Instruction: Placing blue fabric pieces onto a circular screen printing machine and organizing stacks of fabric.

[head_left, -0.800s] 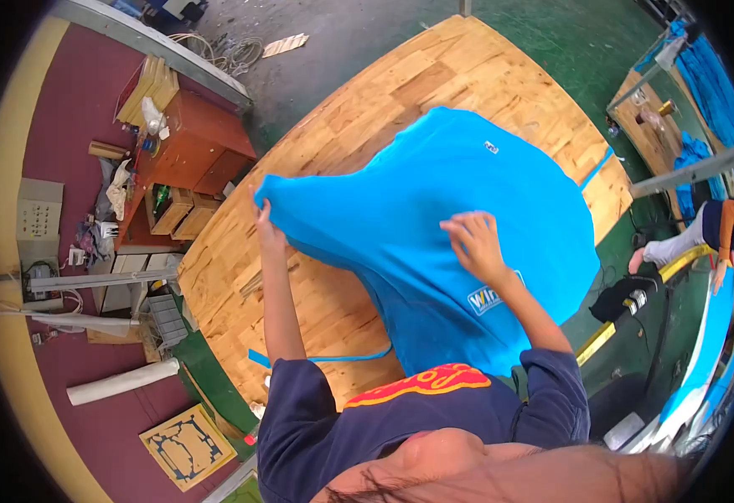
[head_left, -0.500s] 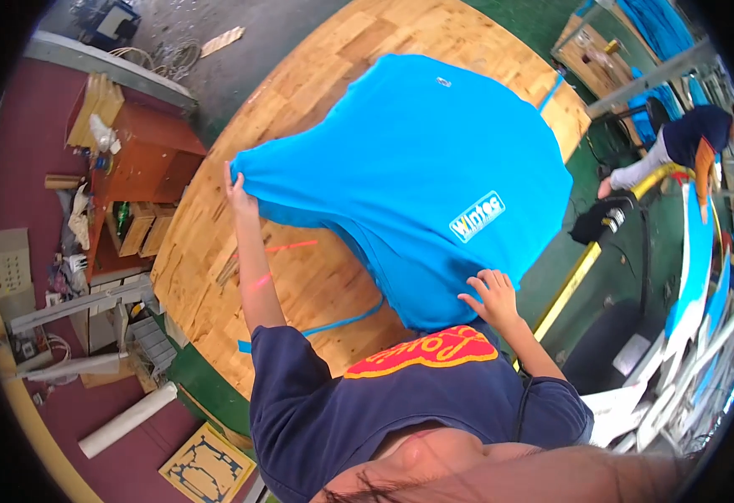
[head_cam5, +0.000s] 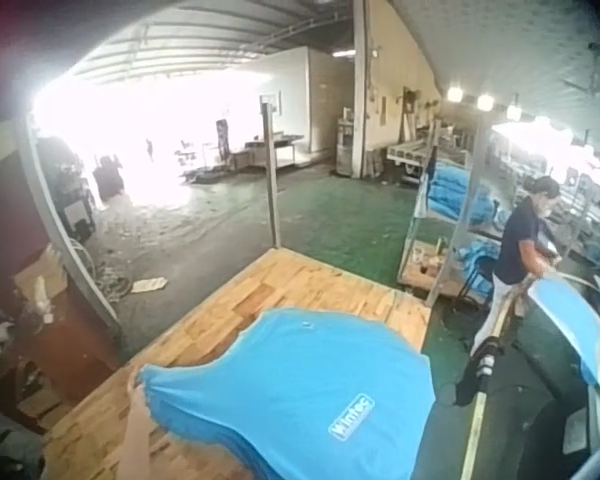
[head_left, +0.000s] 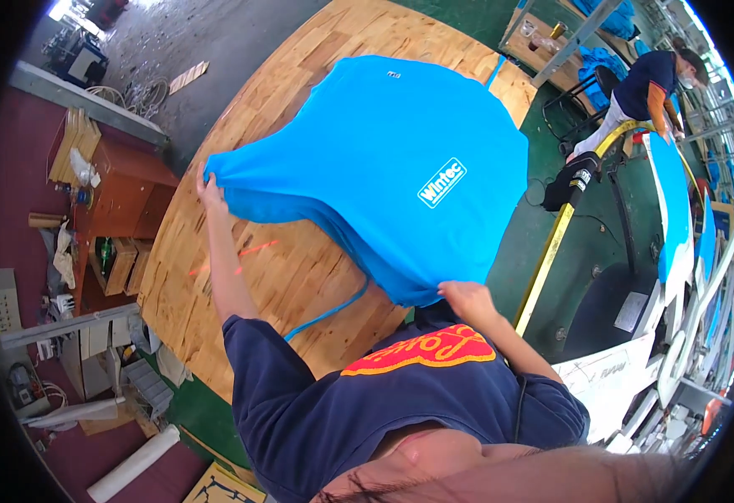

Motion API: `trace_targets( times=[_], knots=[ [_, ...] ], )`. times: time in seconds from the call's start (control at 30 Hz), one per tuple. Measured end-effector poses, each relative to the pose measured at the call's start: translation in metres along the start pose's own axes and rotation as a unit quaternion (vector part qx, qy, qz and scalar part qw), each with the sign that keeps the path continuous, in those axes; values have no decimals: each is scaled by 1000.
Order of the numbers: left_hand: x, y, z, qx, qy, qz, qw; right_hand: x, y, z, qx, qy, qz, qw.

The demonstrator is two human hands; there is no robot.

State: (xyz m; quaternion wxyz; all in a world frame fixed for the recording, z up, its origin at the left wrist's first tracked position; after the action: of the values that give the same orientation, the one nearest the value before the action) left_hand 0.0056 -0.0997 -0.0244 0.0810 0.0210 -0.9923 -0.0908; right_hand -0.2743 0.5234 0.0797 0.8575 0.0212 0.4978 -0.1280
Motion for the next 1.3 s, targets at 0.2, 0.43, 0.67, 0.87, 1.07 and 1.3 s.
trace_targets(
  times=[0.2, 0.43, 0.67, 0.87, 1.07, 1.3],
  knots=[
    [-25, -29, 30, 18, -16, -17, 1000, 64, -5, 17, -32, -147, 261, 954],
    [0, -6, -22, 212, -422, -219, 854, -25, -53, -78, 42, -201, 76, 976],
    [282, 123, -24, 456, -424, 169, 764, -118, -112, -281, 311, -43, -294, 903],
    [454, 261, 57, 452, -552, 387, 583, -73, -145, -264, 103, 116, -85, 984],
    [401, 212, 73, 392, -636, 337, 573, -64, -92, -334, 309, -2, -202, 929],
    [139, 72, 1, 316, -774, 63, 545, -50, -54, -261, 231, -48, -194, 952]
  ],
)
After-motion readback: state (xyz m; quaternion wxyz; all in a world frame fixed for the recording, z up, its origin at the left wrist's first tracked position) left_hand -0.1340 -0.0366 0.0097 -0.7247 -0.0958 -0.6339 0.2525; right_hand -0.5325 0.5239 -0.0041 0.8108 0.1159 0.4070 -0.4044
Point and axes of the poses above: each hand's wrist, its own y-axis away from the middle knuckle, its own x-axis out of the palm, z = x × y, the point moved 7 cm from there along -y, towards the middle knuckle, and after that the axes turned 1 degree about y, right-handed, at the moved point
